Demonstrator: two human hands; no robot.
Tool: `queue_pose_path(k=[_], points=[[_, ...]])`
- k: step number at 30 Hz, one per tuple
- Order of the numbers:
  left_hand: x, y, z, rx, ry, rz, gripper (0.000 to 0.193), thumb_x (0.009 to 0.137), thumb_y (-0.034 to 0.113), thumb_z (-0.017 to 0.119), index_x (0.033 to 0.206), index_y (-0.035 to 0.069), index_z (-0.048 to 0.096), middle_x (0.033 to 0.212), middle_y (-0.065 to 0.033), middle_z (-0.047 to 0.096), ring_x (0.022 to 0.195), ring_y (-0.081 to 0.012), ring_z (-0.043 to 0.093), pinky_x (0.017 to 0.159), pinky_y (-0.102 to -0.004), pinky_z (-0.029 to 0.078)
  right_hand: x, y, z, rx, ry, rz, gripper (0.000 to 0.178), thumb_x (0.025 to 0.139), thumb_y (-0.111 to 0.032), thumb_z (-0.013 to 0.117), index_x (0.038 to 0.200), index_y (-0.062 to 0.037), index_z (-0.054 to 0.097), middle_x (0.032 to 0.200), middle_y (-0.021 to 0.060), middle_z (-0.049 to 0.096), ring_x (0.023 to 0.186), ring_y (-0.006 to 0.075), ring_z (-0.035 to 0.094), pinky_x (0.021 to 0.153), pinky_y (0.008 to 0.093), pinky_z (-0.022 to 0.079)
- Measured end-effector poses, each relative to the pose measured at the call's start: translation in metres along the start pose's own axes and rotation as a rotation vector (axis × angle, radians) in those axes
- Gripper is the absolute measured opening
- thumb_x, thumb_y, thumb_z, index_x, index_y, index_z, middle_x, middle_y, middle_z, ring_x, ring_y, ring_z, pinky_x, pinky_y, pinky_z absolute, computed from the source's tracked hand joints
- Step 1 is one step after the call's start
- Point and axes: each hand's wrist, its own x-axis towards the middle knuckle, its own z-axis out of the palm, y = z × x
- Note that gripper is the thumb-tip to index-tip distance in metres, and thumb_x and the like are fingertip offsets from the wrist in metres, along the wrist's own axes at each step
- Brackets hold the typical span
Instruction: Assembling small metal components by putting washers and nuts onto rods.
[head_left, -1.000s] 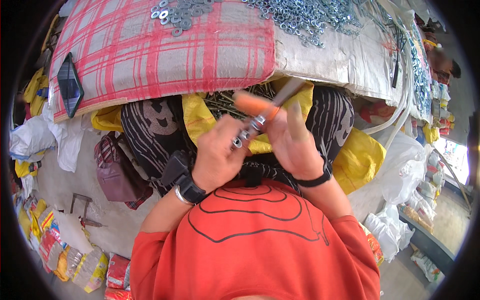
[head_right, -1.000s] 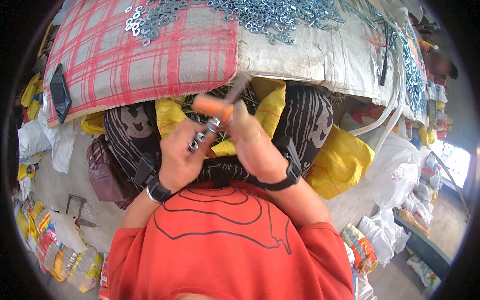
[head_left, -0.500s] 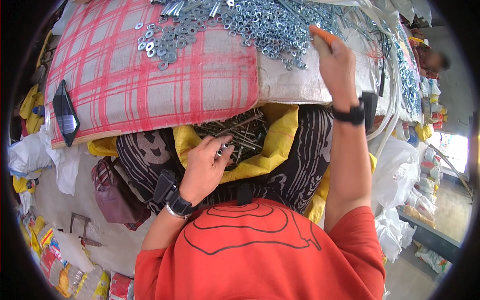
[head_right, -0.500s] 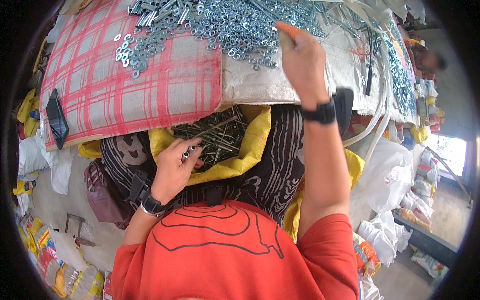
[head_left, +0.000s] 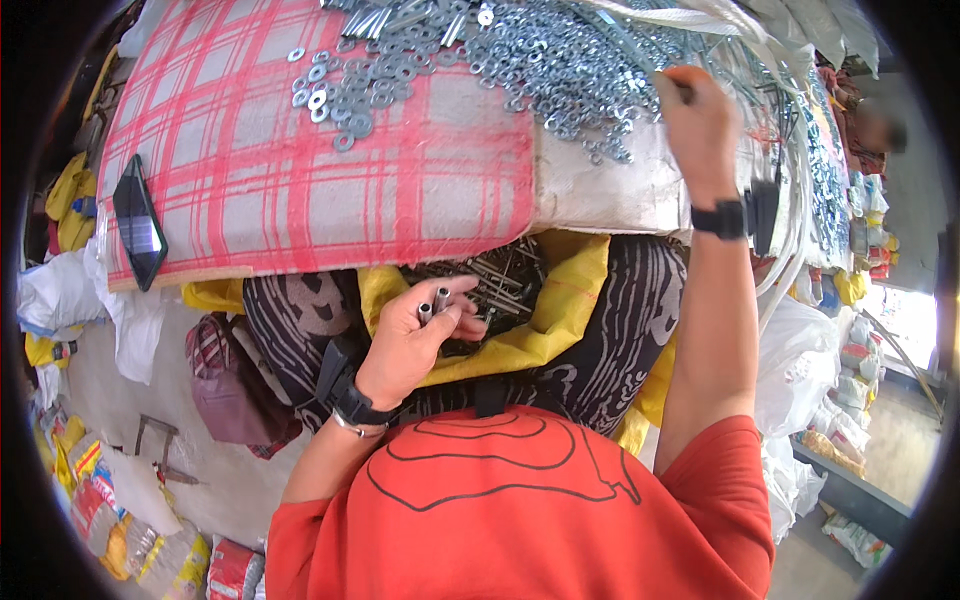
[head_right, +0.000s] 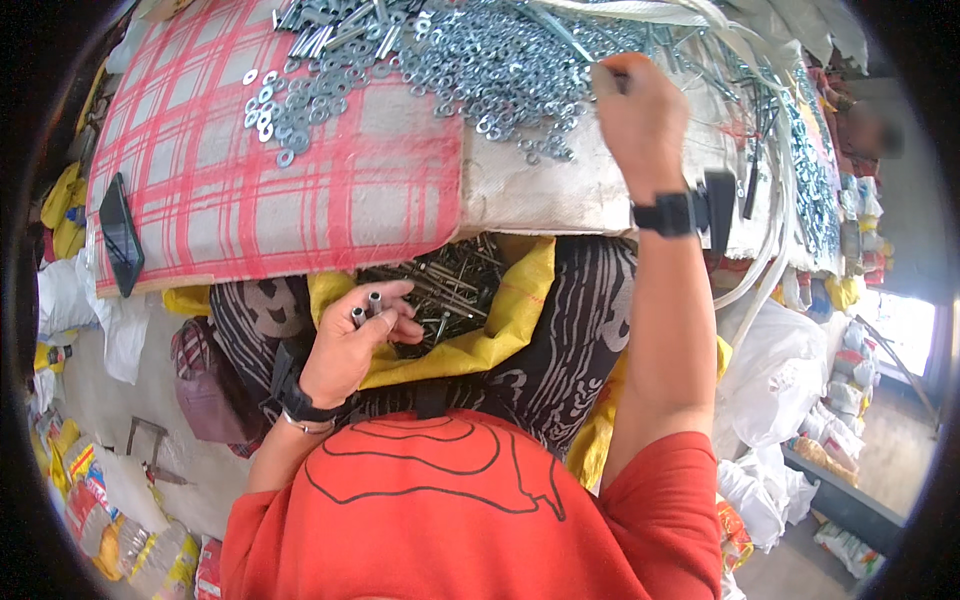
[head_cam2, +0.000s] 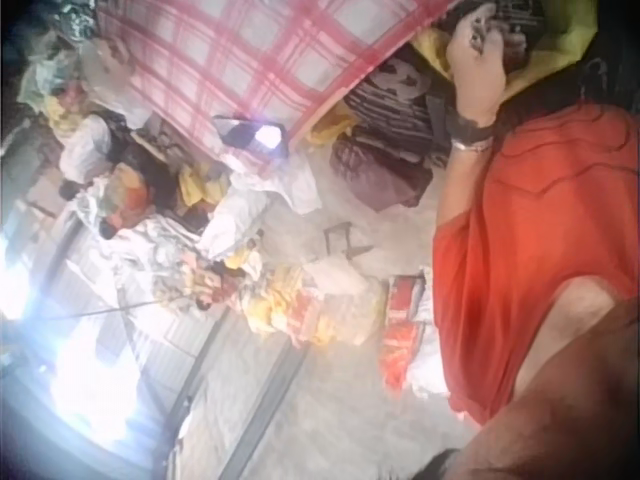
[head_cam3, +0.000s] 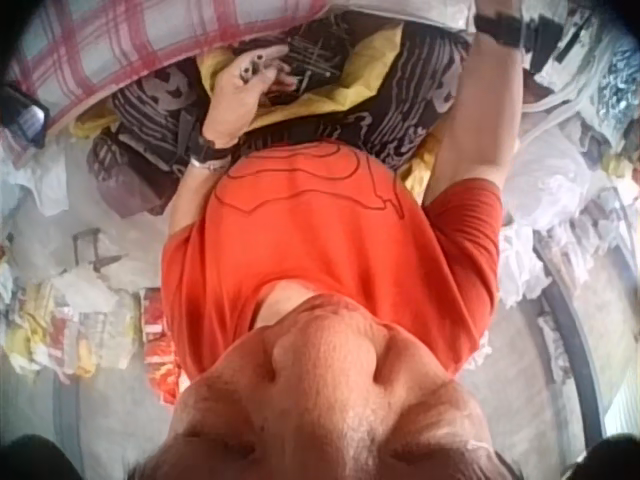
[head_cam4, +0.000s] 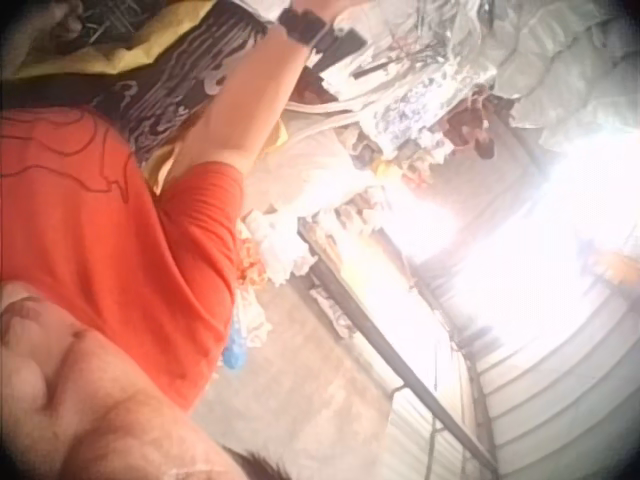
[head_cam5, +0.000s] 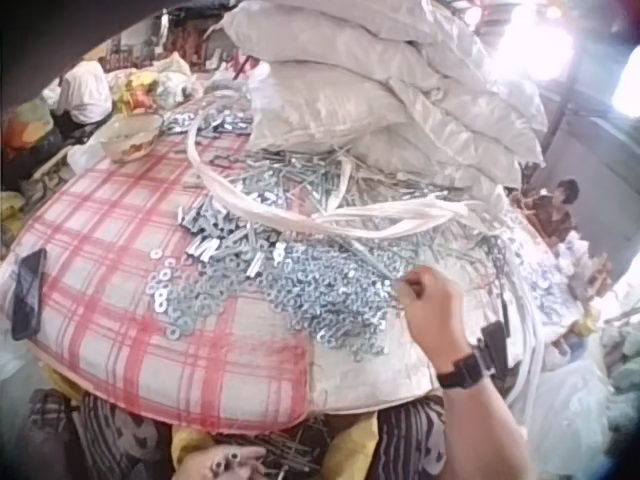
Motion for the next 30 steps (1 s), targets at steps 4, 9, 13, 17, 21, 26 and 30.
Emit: queue_pose_path(k=[4,9,13,17,21,26,30], points=[[-0.002,0.012,0.004,-0.16,-0.103,0.047,0.042,0.091,-0.001,0.046,0.133,-0.004,0.045,0.109,-0.0118,0.057,0.098,-0.0225,0.064,0.088,-0.0361,0.052,-0.047,-0.002,-0.029,1.066,0.116,0.298,0.017,0.082,-0.001,0.067,0.099,0.0023,0.065,0.088,0.0081,0.066,0.072,0.0153,0.062,0.067,0.0276,0.048],[-0.006,0.021,0.009,-0.189,-0.122,0.11,0.041,0.094,0.001,0.046,0.135,-0.006,0.042,0.112,-0.0134,0.057,0.101,-0.0238,0.064,0.09,-0.0365,0.052,-0.094,-0.024,-0.048,1.339,0.063,0.3,0.021,0.08,0.01,0.065,0.1,0.0026,0.064,0.093,0.0101,0.065,0.081,0.0165,0.063,0.072,0.0268,0.049],[-0.011,0.022,0.014,-0.098,-0.102,0.15,0.038,0.097,0.005,0.048,0.134,-0.004,0.044,0.109,-0.0126,0.059,0.1,-0.022,0.064,0.088,-0.0345,0.053,-0.116,-0.053,-0.018,1.029,-0.026,0.247,0.023,0.082,0.007,0.068,0.103,-0.001,0.064,0.106,0.0093,0.067,0.094,0.0141,0.063,0.083,0.0251,0.049],[-0.016,0.023,0.017,0.099,-0.065,0.26,0.036,0.098,0.007,0.049,0.132,-0.003,0.048,0.103,-0.0105,0.06,0.095,-0.0202,0.066,0.084,-0.0323,0.055,-0.12,-0.064,-0.003,0.676,-0.099,-0.048,0.022,0.081,0.003,0.069,0.102,-0.0022,0.066,0.095,0.0062,0.068,0.083,0.0114,0.064,0.075,0.0224,0.049],[-0.022,0.028,0.014,0.242,0.105,0.244,0.034,0.097,0.005,0.05,0.131,0.001,0.052,0.095,-0.0077,0.061,0.082,-0.0153,0.067,0.071,-0.0265,0.055,-0.138,-0.091,-0.029,0.609,-0.38,-0.109,0.026,0.08,-0.002,0.071,0.105,-0.0062,0.069,0.077,0.0047,0.064,0.065,0.012,0.06,0.061,0.0234,0.047],[-0.022,0.029,0.011,0.348,0.193,0.259,0.036,0.095,-0.001,0.05,0.131,0.006,0.054,0.089,-0.0043,0.058,0.075,-0.0125,0.066,0.064,-0.0236,0.053,-0.154,-0.097,-0.042,0.577,-0.639,-0.283,0.033,0.08,-0.006,0.072,0.112,-0.012,0.069,0.068,0.0073,0.052,0.056,0.0197,0.052,0.052,0.031,0.041],[-0.019,0.026,0.007,0.729,0.198,0.469,0.037,0.094,-0.004,0.048,0.129,0.004,0.055,0.088,-0.0042,0.056,0.074,-0.0138,0.066,0.063,-0.0243,0.054,-0.158,-0.097,-0.041,0.487,-0.691,-0.294,0.029,0.08,-0.008,0.072,0.109,-0.011,0.07,0.068,0.0072,0.052,0.056,0.0204,0.052,0.051,0.0315,0.041]])
